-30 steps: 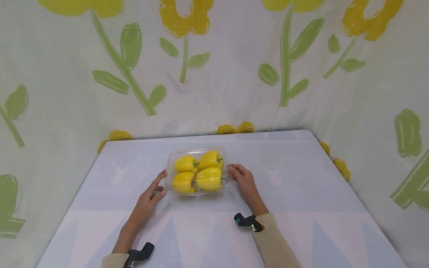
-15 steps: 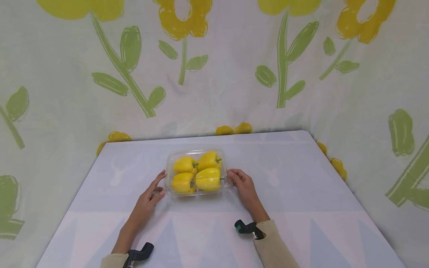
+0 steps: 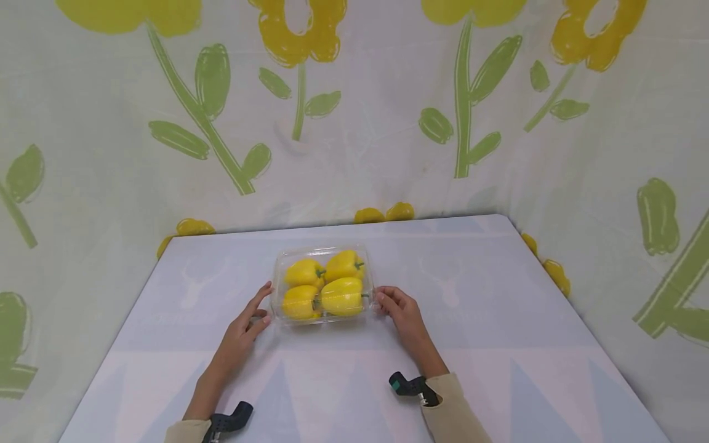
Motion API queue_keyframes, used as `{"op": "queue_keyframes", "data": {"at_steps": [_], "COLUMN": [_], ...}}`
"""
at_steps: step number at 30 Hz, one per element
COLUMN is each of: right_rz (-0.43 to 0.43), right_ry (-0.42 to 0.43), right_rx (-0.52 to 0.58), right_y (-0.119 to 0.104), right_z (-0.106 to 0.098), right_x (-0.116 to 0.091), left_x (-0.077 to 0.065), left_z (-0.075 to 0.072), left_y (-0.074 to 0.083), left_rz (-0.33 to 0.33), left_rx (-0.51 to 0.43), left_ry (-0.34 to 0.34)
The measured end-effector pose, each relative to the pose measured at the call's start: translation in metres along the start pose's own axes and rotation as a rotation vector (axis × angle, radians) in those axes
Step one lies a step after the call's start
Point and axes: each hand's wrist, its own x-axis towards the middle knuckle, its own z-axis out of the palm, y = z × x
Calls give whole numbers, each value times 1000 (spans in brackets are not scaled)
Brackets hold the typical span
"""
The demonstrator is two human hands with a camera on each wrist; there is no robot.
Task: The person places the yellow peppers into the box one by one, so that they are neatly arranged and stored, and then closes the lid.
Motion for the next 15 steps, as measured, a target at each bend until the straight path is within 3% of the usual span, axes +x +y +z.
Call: {"op": "queue_keyframes", "data": {"at_steps": [5, 15], "right_rz": [32, 54], "right_ry": [-6, -134], "right_rx": [-15, 20], "right_y": [0, -6], "right_z": [0, -5], "right_x": [-4, -8], "left_x": [0, 1], "left_z": [0, 1], "left_y": [1, -2], "left_rz": [8, 30], "left_rx": [3, 6], "left_ry": [4, 16]}}
